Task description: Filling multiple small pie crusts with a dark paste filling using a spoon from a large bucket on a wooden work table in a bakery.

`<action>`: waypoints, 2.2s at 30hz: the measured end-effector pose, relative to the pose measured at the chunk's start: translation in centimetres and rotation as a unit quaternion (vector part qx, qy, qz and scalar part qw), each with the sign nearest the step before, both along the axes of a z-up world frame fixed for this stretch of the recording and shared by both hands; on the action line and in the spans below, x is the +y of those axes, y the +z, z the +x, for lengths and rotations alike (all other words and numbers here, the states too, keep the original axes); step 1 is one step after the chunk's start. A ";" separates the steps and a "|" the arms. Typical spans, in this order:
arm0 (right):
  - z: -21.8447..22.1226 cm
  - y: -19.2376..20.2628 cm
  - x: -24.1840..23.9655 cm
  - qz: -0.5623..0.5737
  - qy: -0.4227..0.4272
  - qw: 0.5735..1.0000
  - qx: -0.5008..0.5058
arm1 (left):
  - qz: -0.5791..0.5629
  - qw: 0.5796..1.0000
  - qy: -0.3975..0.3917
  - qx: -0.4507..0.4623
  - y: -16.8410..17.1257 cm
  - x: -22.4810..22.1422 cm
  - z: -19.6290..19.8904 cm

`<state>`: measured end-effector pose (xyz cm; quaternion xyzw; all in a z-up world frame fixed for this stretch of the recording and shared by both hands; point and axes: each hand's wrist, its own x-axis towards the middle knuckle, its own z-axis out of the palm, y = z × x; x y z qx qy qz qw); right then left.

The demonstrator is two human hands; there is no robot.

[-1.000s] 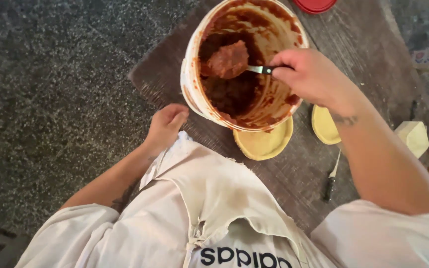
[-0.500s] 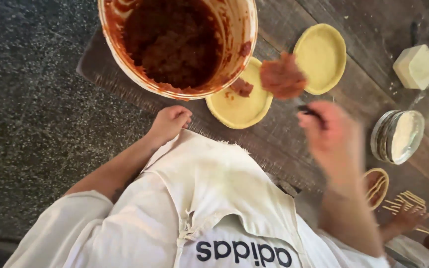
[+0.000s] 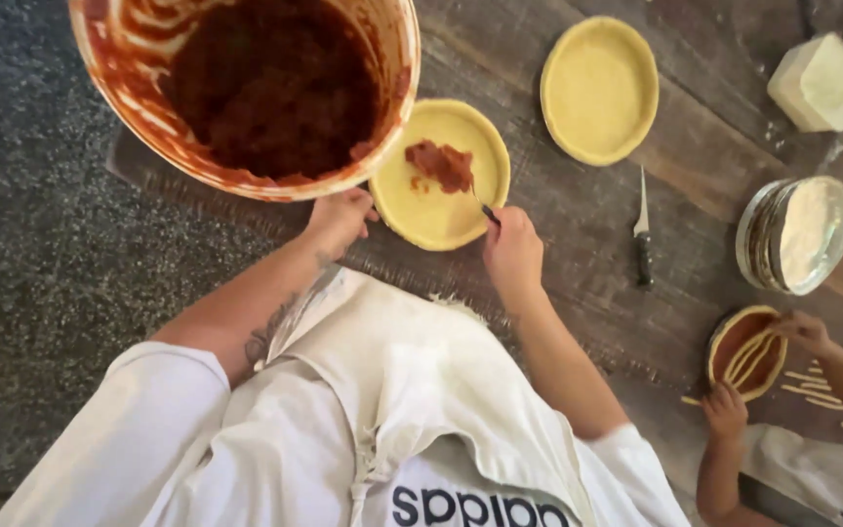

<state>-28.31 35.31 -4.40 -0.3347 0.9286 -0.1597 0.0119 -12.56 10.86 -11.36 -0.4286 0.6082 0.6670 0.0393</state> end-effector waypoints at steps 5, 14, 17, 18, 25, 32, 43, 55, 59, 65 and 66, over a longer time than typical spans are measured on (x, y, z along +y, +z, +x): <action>0.1 1.8 1.2 -0.018 -0.037 0.996 -0.084 | 0.074 0.994 0.080 -0.013 -1.9 5.3 -0.9; -3.3 0.5 3.1 -0.069 0.061 0.969 -0.230 | -0.076 0.986 -0.115 -0.094 0.9 5.6 -0.8; -6.6 -3.9 5.3 -0.026 0.029 0.975 -0.220 | -0.085 0.992 -0.031 -0.092 0.1 3.5 -2.2; -7.5 -2.5 4.3 -0.031 0.038 0.975 -0.216 | -0.092 0.992 -0.022 -0.088 0.3 2.3 -3.5; -7.1 0.5 3.4 0.074 0.102 0.974 -0.186 | -0.115 0.992 -0.022 -0.036 1.5 2.2 -3.4; -5.8 -5.8 3.6 -0.221 -0.237 0.814 -0.481 | -0.022 0.999 0.002 -0.028 3.6 1.3 -3.7; -2.5 -4.2 1.7 -0.129 -0.225 0.812 -0.523 | -0.029 0.999 -0.035 0.024 0.7 1.0 -3.7; -3.1 -3.8 1.1 -0.118 -0.178 0.889 -0.406 | -0.060 0.998 -0.016 -0.025 -1.0 1.8 -5.0; -3.4 -1.9 3.1 0.090 0.084 0.970 -0.210 | -0.061 0.998 -0.025 -0.022 -2.1 1.9 -5.3; -8.2 -0.6 -1.4 0.103 0.032 0.994 -0.034 | -0.052 0.998 -0.014 -0.031 -1.4 1.9 -5.1; -8.1 -0.7 -1.6 0.100 0.031 0.994 -0.033 | -0.055 0.998 -0.015 -0.030 -1.2 1.5 -5.2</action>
